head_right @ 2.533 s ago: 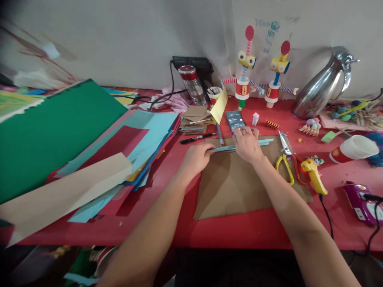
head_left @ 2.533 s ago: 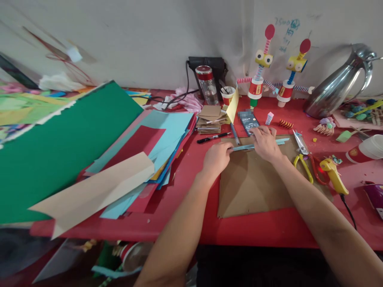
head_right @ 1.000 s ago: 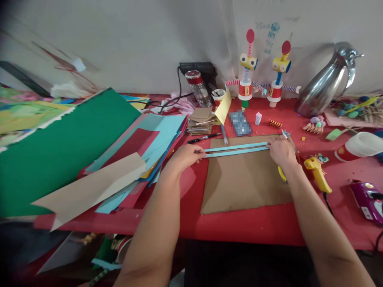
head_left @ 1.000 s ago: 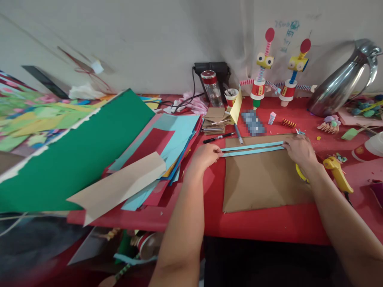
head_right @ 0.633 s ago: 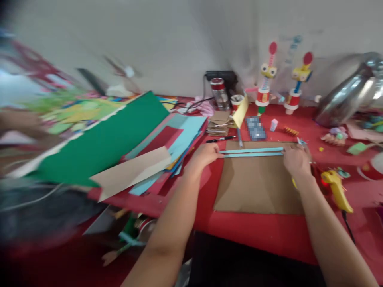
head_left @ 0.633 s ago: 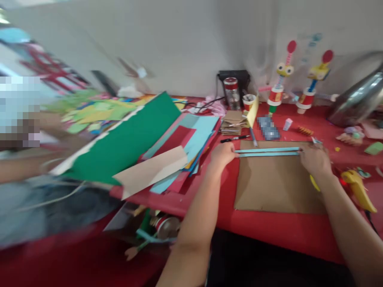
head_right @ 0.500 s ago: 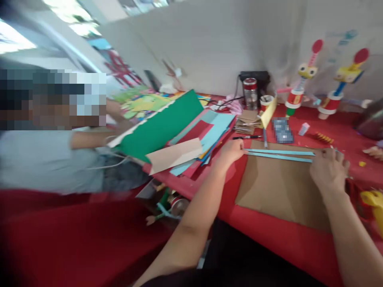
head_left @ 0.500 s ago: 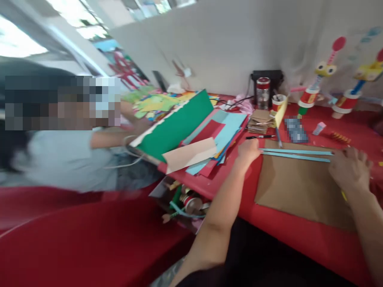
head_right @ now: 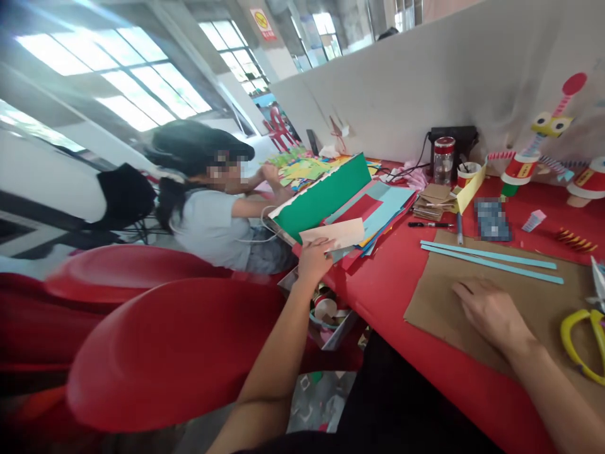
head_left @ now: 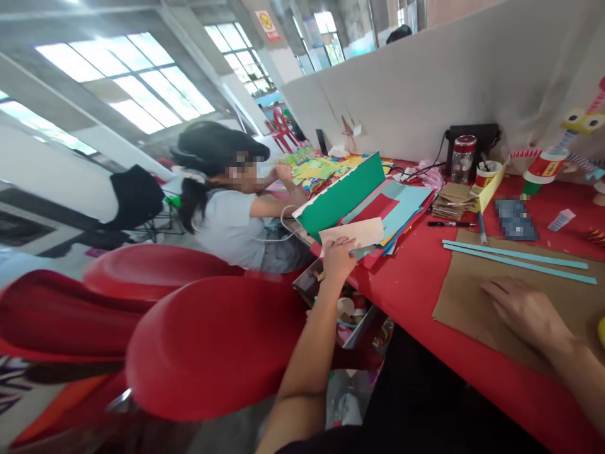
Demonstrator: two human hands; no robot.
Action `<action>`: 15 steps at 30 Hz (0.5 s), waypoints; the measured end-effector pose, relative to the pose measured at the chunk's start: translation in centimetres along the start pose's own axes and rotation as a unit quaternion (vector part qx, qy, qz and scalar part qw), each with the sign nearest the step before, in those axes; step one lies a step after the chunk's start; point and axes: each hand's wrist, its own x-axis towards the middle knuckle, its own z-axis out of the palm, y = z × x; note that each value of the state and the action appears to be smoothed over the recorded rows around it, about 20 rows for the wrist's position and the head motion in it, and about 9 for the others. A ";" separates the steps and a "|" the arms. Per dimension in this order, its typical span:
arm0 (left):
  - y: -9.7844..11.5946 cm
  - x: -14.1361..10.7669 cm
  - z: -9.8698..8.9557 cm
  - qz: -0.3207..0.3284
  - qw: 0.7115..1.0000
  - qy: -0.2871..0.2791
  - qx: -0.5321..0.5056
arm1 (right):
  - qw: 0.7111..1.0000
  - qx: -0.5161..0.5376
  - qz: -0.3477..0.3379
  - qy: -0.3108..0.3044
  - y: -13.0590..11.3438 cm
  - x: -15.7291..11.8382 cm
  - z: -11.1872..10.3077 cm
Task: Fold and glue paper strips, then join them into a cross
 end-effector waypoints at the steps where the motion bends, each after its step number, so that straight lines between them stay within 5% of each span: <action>1: -0.7 0.1 0.0 -0.007 1.000 0.000 0.003 | 1.000 0.005 -0.001 0.005 0.0 -0.1 0.4; 6: -1.3 1.4 -0.7 -0.054 0.998 0.033 0.007 | 0.999 -0.015 0.007 0.049 0.4 -0.7 1.4; 11: 1.2 5.4 -1.2 -0.047 0.996 0.081 -0.013 | 0.999 -0.027 0.022 0.034 0.3 -0.7 1.9; 15: 3.5 8.1 -0.1 -0.015 0.998 0.051 -0.043 | 0.998 -0.038 0.032 0.029 0.2 -0.6 2.0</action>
